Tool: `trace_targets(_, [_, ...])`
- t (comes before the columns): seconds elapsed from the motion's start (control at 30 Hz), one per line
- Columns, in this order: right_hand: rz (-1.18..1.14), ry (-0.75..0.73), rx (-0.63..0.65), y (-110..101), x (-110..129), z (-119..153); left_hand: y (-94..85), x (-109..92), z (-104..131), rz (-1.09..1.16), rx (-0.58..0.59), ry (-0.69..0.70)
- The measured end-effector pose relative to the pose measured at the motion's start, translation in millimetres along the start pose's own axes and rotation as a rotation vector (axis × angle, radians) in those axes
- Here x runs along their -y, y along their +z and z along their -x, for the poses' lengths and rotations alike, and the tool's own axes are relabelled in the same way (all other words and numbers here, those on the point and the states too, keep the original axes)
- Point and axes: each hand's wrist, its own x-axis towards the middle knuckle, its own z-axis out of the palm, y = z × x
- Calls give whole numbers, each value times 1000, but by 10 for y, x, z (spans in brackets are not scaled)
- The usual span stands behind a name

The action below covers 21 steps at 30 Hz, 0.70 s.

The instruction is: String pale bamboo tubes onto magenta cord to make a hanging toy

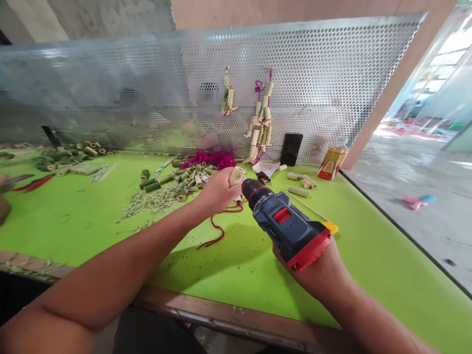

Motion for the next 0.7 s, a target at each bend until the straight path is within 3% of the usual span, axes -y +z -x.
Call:
trace_targets(0.1, [103, -147, -89, -5, 0, -15, 24, 5, 3, 22, 21, -23])
trace_targets(0.27, [193, -322, -138, -15, 89, -43, 14, -20, 28, 29, -54, -11])
trace_targets(0.63, [144, -211, -100, 84, -8, 59, -15, -64, 39, 88, -125, -33])
trace_targets(0.7, [60, -115, -89, 118, -7, 53, -18, -73, 37, 96, -142, -23])
